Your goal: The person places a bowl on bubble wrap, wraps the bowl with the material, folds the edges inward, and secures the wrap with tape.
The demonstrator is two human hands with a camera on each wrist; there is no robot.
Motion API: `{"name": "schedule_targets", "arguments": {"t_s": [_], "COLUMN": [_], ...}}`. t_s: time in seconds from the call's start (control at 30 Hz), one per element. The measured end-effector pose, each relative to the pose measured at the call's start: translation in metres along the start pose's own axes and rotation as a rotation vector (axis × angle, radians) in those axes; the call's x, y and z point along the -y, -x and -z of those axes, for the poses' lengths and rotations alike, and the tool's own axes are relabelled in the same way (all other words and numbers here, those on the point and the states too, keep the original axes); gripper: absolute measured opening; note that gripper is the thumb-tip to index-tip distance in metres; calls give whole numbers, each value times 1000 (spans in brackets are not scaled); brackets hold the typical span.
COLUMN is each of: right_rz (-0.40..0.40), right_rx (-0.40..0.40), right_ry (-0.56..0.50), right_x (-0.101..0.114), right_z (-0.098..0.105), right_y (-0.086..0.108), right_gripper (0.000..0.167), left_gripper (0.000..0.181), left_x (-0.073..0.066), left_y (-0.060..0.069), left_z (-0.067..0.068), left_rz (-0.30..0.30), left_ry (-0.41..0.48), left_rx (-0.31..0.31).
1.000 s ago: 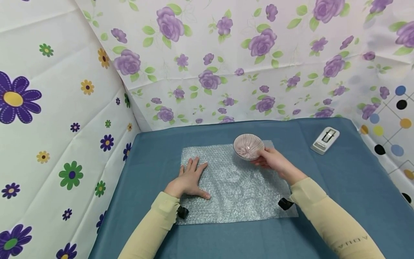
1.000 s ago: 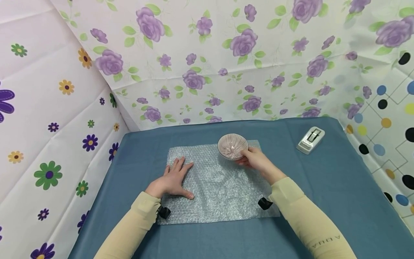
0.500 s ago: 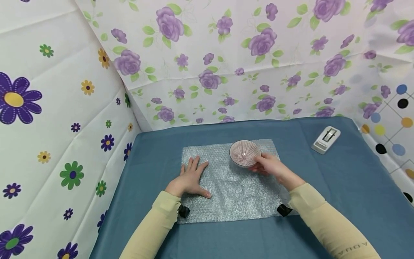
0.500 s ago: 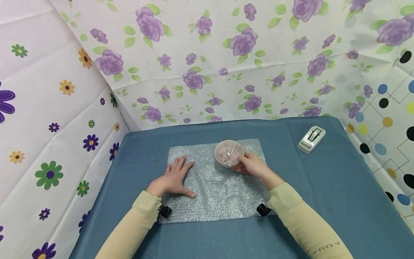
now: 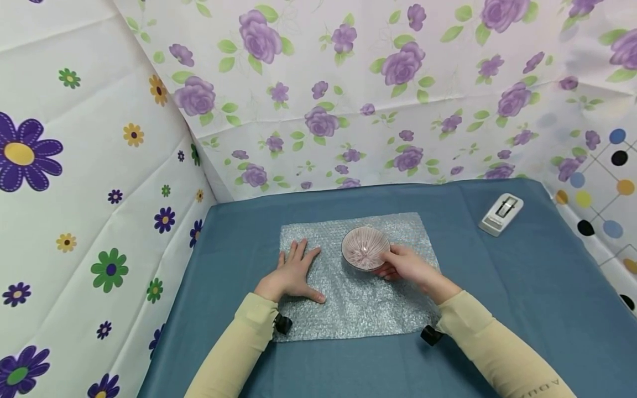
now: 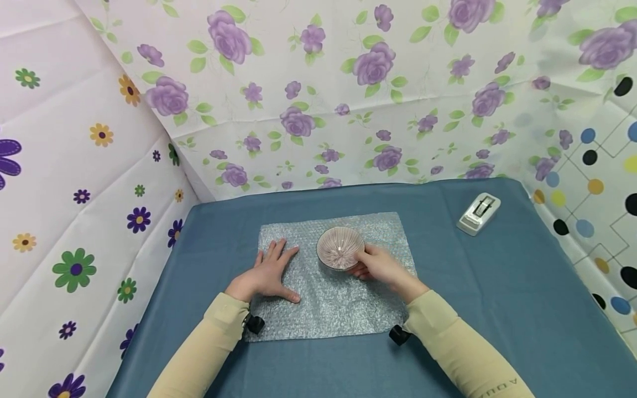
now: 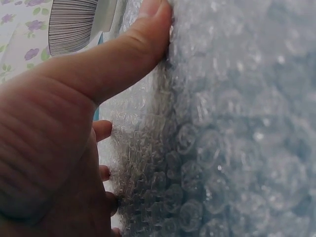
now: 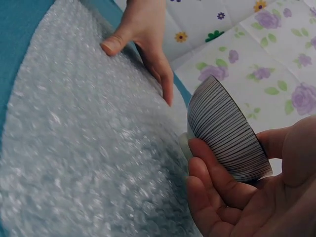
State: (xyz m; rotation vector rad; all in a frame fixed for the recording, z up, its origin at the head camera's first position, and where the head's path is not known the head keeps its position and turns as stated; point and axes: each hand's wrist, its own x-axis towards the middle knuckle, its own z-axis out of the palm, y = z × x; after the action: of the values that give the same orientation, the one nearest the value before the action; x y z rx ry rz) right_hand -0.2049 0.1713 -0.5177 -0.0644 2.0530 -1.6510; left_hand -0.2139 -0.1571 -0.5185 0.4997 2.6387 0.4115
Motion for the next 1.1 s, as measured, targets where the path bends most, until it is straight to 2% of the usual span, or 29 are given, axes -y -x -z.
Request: {"name": "schedule_targets", "arguments": {"t_s": [0.2,0.37,0.7,0.93,1.1], "right_rz": [-21,-15,-1,11,18], "right_rx": [-6,23,40,52,46], "right_ry": [-29,-51,-19,-6,-9], "right_x": [-5,-8,-11,-14,-16], "right_z": [-9,-13,-12,-12,-12], "right_y": [-2,-1,2,1,1], "right_gripper": [44,46,45,51,50], "left_gripper": [132,132,131,131,131], "left_x": [-1,-1,2,6,6], "left_y": [-1,-2,-1,-1,-1], "left_z": [0,1,-2,-5,-5], "left_rz": [6,-1,-12,-22,-30], "left_ry": [7,19,25,16,18], "left_rx": [-5,-8,-10,-12,-17]}}
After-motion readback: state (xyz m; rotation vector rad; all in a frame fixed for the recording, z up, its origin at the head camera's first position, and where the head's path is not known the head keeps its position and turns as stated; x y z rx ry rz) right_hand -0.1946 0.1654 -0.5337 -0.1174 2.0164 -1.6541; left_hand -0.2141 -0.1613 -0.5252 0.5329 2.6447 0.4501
